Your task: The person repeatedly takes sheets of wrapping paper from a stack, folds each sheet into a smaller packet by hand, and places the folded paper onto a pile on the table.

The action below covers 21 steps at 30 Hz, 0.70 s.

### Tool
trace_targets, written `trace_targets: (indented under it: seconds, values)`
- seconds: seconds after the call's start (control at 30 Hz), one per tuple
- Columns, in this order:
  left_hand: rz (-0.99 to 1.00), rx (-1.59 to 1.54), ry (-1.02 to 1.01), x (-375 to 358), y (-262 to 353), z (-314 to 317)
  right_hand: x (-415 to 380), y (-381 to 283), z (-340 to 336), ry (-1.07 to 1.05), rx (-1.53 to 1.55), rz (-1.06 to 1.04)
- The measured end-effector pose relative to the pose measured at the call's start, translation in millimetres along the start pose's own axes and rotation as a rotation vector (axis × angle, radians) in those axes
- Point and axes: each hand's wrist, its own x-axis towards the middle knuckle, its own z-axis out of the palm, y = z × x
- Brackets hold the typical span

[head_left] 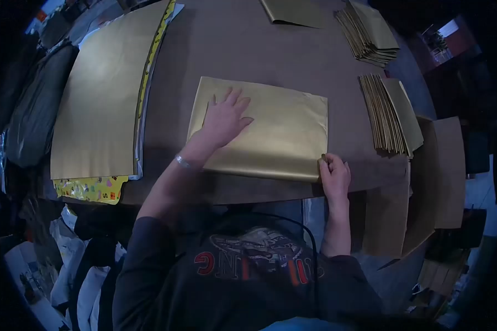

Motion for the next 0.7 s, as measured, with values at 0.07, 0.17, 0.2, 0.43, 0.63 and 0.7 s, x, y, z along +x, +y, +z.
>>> trace_targets:
  seconds: [0.07,0.17,0.2,0.43,0.63,0.7]
  values:
    - [-0.173,0.011,-0.056,13.1,-12.3,17.1,1.7,5.3,2.0,-0.018,-0.028,0.005]
    - [-0.213,0.081,-0.006,11.0,-32.3,17.3,0.3,-4.9,-4.6,-0.041,-0.039,0.028]
    - [-0.236,0.124,0.034,8.9,-35.2,16.5,1.0,-6.5,-7.1,-0.044,-0.041,0.038]
    - [-0.235,0.143,-0.03,10.1,-33.2,13.5,46.3,-63.2,-4.2,0.079,-0.248,-0.448]
    - [-0.229,0.193,-0.037,10.4,-37.6,17.5,68.5,-142.1,87.5,-0.325,-0.262,-0.706]
    - [-0.226,0.2,-0.041,10.0,-38.3,17.1,79.5,-136.4,97.8,-0.385,-0.248,-0.716]
